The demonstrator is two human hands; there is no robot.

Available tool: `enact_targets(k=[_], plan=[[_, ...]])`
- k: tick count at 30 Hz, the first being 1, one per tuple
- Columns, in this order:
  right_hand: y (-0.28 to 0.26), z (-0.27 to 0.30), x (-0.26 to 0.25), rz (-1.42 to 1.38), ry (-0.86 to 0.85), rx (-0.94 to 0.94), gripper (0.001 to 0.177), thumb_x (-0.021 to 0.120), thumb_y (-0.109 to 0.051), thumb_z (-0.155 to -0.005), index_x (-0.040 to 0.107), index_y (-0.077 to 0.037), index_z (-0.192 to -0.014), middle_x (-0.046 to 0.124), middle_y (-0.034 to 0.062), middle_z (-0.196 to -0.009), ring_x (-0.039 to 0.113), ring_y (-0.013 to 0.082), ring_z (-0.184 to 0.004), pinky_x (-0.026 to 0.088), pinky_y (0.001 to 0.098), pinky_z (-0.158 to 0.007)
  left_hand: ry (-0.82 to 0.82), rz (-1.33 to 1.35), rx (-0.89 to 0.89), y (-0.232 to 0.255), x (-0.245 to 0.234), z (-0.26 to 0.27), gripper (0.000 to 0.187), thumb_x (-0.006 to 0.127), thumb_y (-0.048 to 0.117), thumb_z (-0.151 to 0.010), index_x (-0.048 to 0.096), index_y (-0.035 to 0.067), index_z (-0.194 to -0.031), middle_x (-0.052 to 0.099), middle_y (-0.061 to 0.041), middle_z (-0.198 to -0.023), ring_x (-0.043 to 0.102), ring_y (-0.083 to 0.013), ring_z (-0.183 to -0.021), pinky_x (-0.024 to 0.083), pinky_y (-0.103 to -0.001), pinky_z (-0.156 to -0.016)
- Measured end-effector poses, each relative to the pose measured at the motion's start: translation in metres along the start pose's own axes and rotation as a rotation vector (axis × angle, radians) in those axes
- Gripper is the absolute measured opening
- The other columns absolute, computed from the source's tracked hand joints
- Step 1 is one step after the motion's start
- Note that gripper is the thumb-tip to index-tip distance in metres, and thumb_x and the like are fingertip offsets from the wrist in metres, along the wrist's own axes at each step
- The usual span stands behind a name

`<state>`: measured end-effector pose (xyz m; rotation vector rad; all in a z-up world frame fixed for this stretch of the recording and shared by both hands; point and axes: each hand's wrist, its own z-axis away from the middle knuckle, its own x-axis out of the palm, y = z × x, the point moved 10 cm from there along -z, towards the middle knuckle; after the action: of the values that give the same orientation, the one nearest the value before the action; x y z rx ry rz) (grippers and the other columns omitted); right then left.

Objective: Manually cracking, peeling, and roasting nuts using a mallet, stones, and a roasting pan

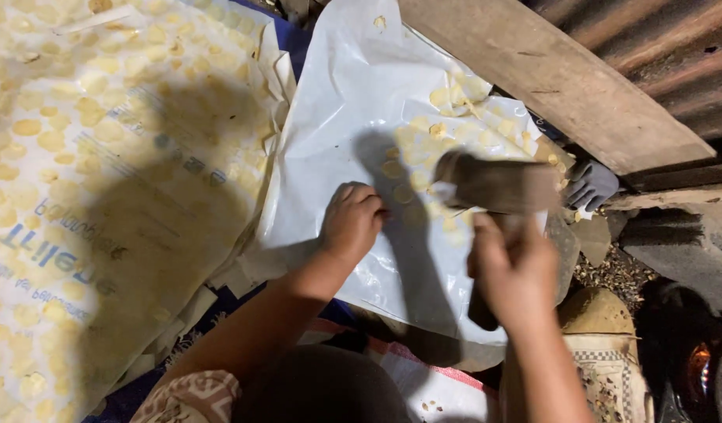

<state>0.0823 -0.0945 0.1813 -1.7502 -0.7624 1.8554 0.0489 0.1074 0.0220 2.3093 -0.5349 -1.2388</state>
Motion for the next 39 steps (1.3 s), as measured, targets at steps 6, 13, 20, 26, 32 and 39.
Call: enact_targets(k=[6, 13, 20, 26, 32, 39], plan=[[-0.036, 0.022, -0.004, -0.212, 0.214, -0.457, 0.008, 0.056, 0.002, -0.094, 0.063, 0.003, -0.097, 0.066, 0.0065, -0.069, 0.062, 0.0176, -0.051, 0.050, 0.0287, -0.046, -0.029, -0.064, 0.029, 0.007, 0.002, 0.006, 0.017, 0.071, 0.032, -0.092, 0.068, 0.016, -0.095, 0.063, -0.005, -0.097, 0.058, -0.0289, -0.099, 0.041, -0.043, -0.086], [0.063, 0.007, 0.152, 0.429, -0.370, -0.107, 0.050, 0.061, -0.029, -0.097, 0.047, 0.008, -0.128, 0.069, 0.0313, -0.080, 0.073, 0.0505, -0.077, 0.061, 0.0595, -0.064, 0.124, -0.216, 0.009, 0.004, -0.049, 0.005, 0.006, 0.062, 0.004, -0.094, 0.063, 0.010, -0.095, 0.059, -0.006, -0.102, 0.062, -0.0299, -0.102, 0.051, -0.039, -0.092], [0.025, -0.012, 0.108, 0.352, -0.402, -0.001, 0.052, 0.061, -0.045, -0.094, 0.055, -0.001, -0.121, 0.070, 0.0344, -0.097, 0.068, 0.0552, -0.101, 0.056, 0.0640, -0.083, 0.143, -0.185, 0.044, 0.004, -0.047, 0.006, 0.005, 0.063, 0.011, -0.093, 0.064, 0.012, -0.098, 0.061, -0.006, -0.103, 0.061, -0.0298, -0.108, 0.049, -0.041, -0.100], [0.077, -0.003, 0.156, 0.417, -0.371, 0.011, 0.048, 0.058, -0.043, -0.097, 0.052, -0.001, -0.119, 0.071, 0.0322, -0.088, 0.072, 0.0506, -0.093, 0.059, 0.0608, -0.080, 0.107, -0.238, -0.004, 0.004, -0.039, 0.008, 0.027, 0.064, 0.014, -0.090, 0.067, 0.006, -0.116, 0.065, -0.014, -0.121, 0.060, -0.0331, -0.122, 0.045, -0.045, -0.108], [0.136, 0.040, 0.107, 0.344, -0.251, 0.047, 0.047, 0.063, -0.045, -0.094, 0.051, -0.004, -0.115, 0.073, 0.0257, -0.085, 0.072, 0.0466, -0.079, 0.057, 0.0554, -0.067, 0.032, -0.226, -0.062, -0.045, -0.028, -0.028, 0.028, 0.064, 0.009, -0.095, 0.070, -0.003, -0.119, 0.069, -0.023, -0.124, 0.061, -0.0394, -0.122, 0.046, -0.046, -0.108], [0.249, 0.108, 0.048, 0.302, 0.004, 0.338, 0.050, 0.063, -0.039, -0.093, 0.050, -0.001, -0.123, 0.075, 0.0226, -0.088, 0.074, 0.0416, -0.073, 0.059, 0.0485, -0.065, -0.399, 0.586, -1.019, -0.178, 0.012, -0.010, 0.071, 0.023, 0.049, -0.100, 0.078, 0.006, -0.112, 0.074, -0.007, -0.128, 0.061, -0.0253, -0.121, 0.037, -0.032, -0.111]])
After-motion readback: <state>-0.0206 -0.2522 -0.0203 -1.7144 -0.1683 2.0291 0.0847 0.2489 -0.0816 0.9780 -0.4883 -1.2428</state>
